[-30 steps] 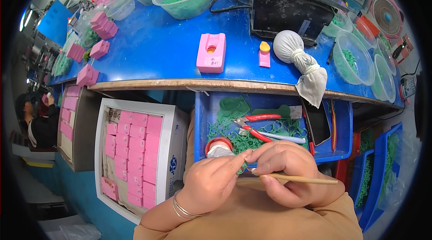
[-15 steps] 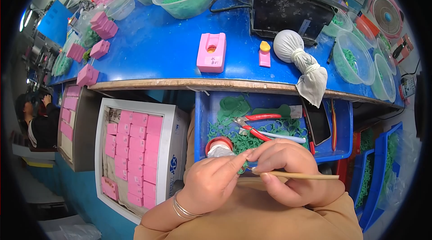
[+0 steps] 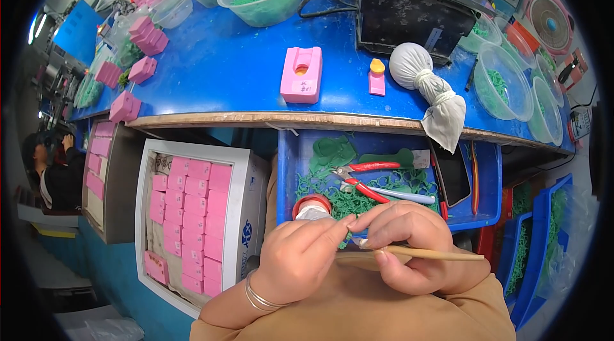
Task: Handling, painting, and assembling small green decorative components using wax molds and glue near a production machine.
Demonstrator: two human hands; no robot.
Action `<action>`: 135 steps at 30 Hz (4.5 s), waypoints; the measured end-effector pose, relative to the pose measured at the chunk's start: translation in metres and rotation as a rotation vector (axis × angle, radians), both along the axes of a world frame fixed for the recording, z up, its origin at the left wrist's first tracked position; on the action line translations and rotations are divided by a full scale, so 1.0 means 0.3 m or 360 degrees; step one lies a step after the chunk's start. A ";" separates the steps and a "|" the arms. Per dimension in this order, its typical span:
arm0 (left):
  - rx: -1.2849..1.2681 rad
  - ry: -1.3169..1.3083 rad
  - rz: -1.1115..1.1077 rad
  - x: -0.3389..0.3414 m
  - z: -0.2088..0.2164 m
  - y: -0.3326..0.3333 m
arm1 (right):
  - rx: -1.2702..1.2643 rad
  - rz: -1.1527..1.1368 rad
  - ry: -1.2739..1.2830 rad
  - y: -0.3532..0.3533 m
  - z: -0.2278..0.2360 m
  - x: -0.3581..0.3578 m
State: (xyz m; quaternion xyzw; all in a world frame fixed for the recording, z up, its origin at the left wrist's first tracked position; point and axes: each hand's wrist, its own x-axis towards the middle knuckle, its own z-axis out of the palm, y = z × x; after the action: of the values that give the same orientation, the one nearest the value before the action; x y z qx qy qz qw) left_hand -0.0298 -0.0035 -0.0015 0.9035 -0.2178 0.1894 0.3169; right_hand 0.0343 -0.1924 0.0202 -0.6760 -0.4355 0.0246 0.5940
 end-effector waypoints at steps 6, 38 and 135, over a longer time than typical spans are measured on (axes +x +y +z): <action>0.0042 -0.0087 0.0025 0.004 0.006 -0.004 | -0.0017 0.0019 0.0010 -0.005 0.005 0.000; -0.1771 0.1463 -0.0072 -0.012 0.028 -0.022 | -0.0389 -0.0477 -0.1151 0.020 -0.067 -0.004; -0.2103 0.0880 -0.0176 -0.026 -0.040 -0.052 | 0.0049 -0.0121 -0.0319 0.004 -0.028 -0.040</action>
State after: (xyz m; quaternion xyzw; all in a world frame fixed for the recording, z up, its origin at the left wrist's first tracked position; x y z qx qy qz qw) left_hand -0.0376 -0.0191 -0.0135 0.5253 -0.0147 0.0295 0.8503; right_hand 0.0222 -0.1911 0.0118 -0.6818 -0.4672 -0.0724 0.5582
